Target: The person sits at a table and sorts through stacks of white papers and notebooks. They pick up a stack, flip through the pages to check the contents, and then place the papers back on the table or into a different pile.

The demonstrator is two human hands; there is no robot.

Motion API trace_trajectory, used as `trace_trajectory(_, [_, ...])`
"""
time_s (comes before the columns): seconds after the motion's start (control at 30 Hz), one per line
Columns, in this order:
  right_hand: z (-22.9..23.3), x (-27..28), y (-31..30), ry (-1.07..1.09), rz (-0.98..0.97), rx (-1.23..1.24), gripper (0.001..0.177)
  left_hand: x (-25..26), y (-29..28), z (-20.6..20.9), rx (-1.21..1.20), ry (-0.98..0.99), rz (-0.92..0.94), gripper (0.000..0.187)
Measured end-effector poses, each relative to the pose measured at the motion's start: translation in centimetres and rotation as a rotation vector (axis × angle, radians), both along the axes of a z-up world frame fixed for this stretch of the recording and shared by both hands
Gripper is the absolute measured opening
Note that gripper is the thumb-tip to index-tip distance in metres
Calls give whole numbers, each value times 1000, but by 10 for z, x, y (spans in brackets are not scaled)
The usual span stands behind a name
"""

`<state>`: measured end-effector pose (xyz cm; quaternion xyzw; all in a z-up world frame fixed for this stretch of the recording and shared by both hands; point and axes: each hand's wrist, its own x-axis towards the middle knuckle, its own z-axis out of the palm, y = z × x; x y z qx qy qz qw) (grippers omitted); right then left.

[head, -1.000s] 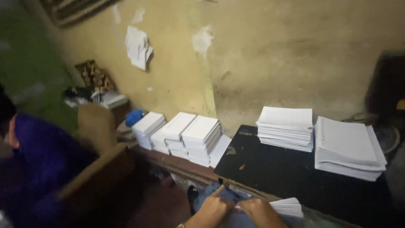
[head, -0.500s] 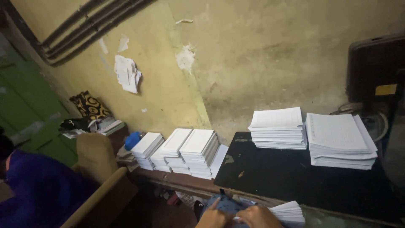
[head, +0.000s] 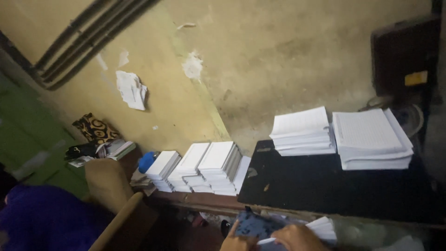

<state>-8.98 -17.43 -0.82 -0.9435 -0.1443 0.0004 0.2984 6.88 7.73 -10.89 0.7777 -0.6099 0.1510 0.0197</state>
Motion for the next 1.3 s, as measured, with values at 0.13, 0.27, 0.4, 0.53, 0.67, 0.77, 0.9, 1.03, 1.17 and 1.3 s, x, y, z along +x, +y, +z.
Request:
trace_trajectory(0.13, [4, -8, 3, 10, -101, 125, 15, -3, -5, -40, 70, -3, 83, 16])
trace_trajectory(0.27, [-18, 2, 0, -53, -13, 176, 18, -10, -18, -54, -131, -37, 131, 20])
trace_trajectory(0.4, [5, -7, -7, 73, -21, 170, 26, -50, -41, 51, 408, 558, 494, 43])
trace_trajectory(0.53, [-38, 3, -23, -256, 90, 171, 11, -64, -36, 75, 307, 649, 431, 37])
trace_trajectory(0.67, [-66, 11, -51, -18, -153, 135, 18, -60, -38, 94, 319, 659, 387, 43])
trace_trajectory(0.77, [-77, 2, -51, -85, -174, 28, 14, -57, -32, 63, 361, 562, 402, 40])
trace_trajectory(0.9, [-97, 9, -51, -213, -226, -23, 17, -35, -26, -7, 106, 136, 174, 30])
trace_trajectory(1.03, [-108, 10, -46, -311, -199, 6, 15, -64, -56, 3, -45, 184, 180, 28])
trace_trajectory(1.17, [-51, -8, -43, -231, -155, 77, 21, -76, -71, 12, 96, 402, 328, 25])
trace_trajectory(1.3, [-99, -5, -72, -422, 25, -40, 25, -78, -65, 23, 80, 453, 327, 31])
